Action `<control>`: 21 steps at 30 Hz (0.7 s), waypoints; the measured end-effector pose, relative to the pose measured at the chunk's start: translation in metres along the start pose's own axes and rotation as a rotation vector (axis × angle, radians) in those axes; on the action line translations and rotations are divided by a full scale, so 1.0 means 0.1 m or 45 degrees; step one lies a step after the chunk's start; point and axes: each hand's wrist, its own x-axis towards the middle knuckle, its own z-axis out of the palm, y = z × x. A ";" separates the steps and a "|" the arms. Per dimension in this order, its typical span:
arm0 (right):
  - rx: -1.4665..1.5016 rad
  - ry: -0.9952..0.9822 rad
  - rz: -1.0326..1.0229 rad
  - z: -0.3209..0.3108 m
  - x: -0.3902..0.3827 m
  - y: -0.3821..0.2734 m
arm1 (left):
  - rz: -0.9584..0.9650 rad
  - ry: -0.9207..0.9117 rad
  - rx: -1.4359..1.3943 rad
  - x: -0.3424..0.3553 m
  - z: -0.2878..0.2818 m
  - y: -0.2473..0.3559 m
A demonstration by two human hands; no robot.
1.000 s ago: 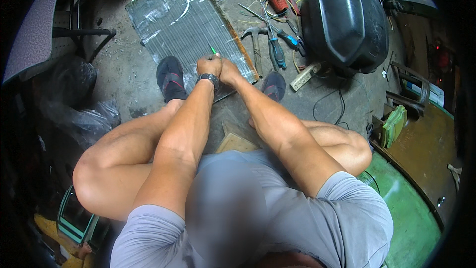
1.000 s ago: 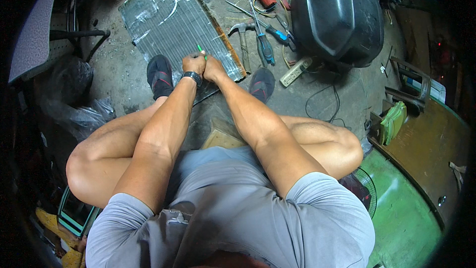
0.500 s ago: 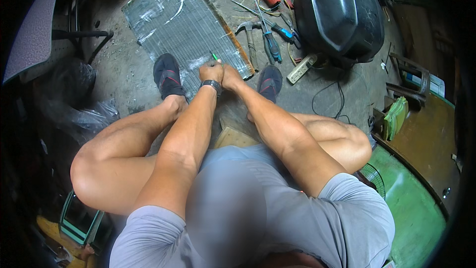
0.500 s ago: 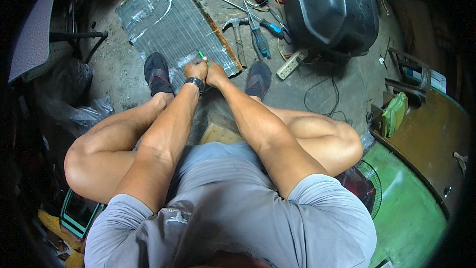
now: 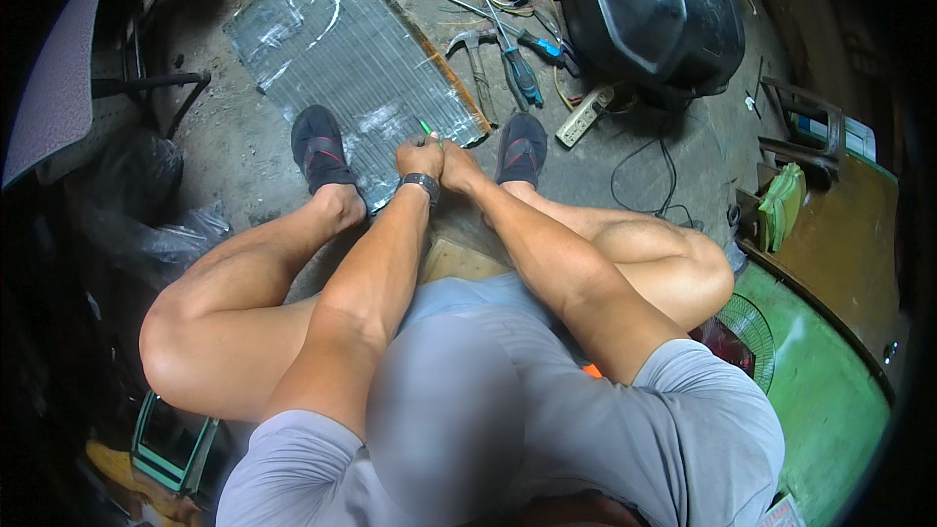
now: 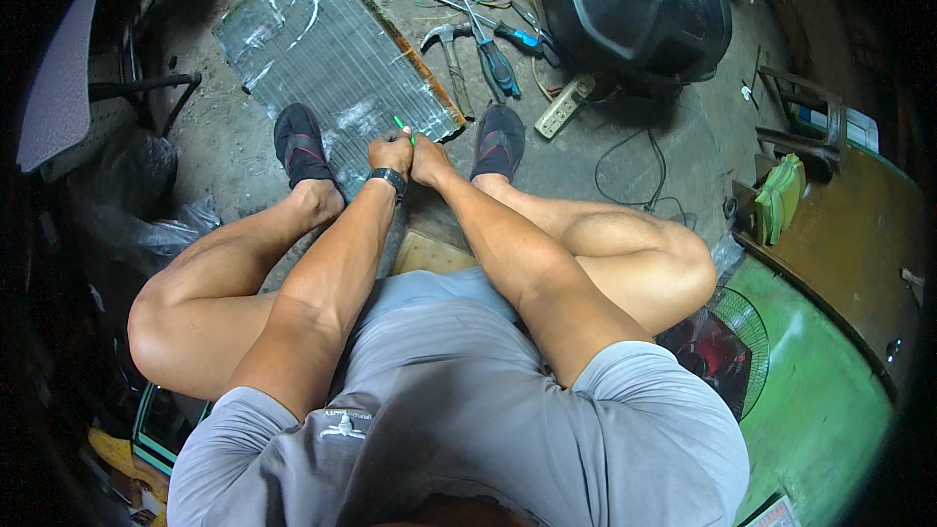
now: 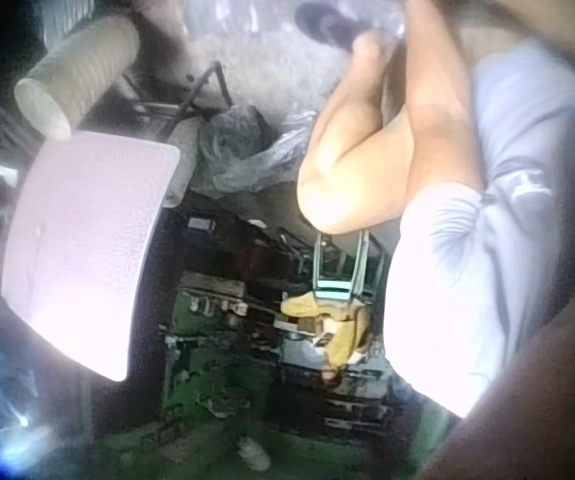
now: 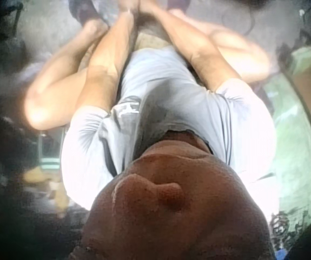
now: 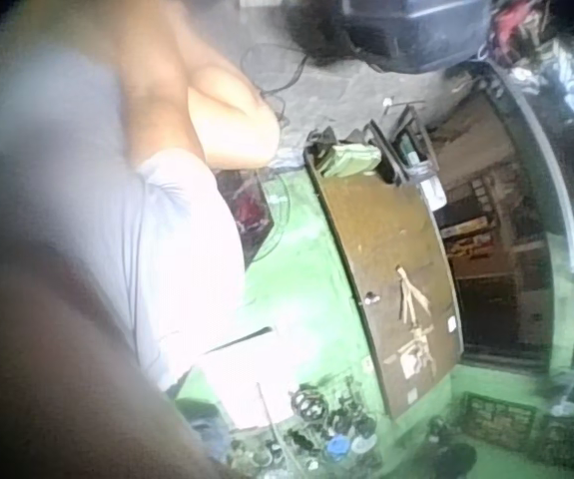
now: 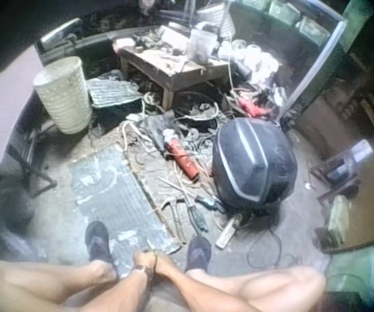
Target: The person uses a small green tool to straighten the fins on a metal condenser unit by hand while sitting on the floor.
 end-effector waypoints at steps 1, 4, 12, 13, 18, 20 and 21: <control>0.002 0.006 -0.024 0.01 -0.02 0.02 | 0.001 -0.009 -0.023 -0.02 -0.01 -0.01; -0.007 0.013 -0.036 0.03 -0.03 0.07 | 0.015 -0.004 -0.006 -0.06 0.00 -0.01; -0.065 0.043 -0.038 0.10 -0.12 0.18 | 0.036 -0.079 0.074 -0.03 0.01 -0.16; -0.069 0.030 0.002 0.10 -0.13 0.19 | 0.032 -0.080 0.075 -0.04 0.01 -0.18; -0.058 0.047 0.009 0.09 -0.24 0.29 | 0.000 -0.110 0.104 -0.10 0.09 -0.23; 0.000 0.076 0.004 0.09 -0.28 0.24 | -0.001 -0.134 0.123 -0.05 0.08 -0.26; 0.003 0.077 0.002 0.08 -0.30 0.22 | -0.004 -0.162 0.141 -0.04 0.08 -0.28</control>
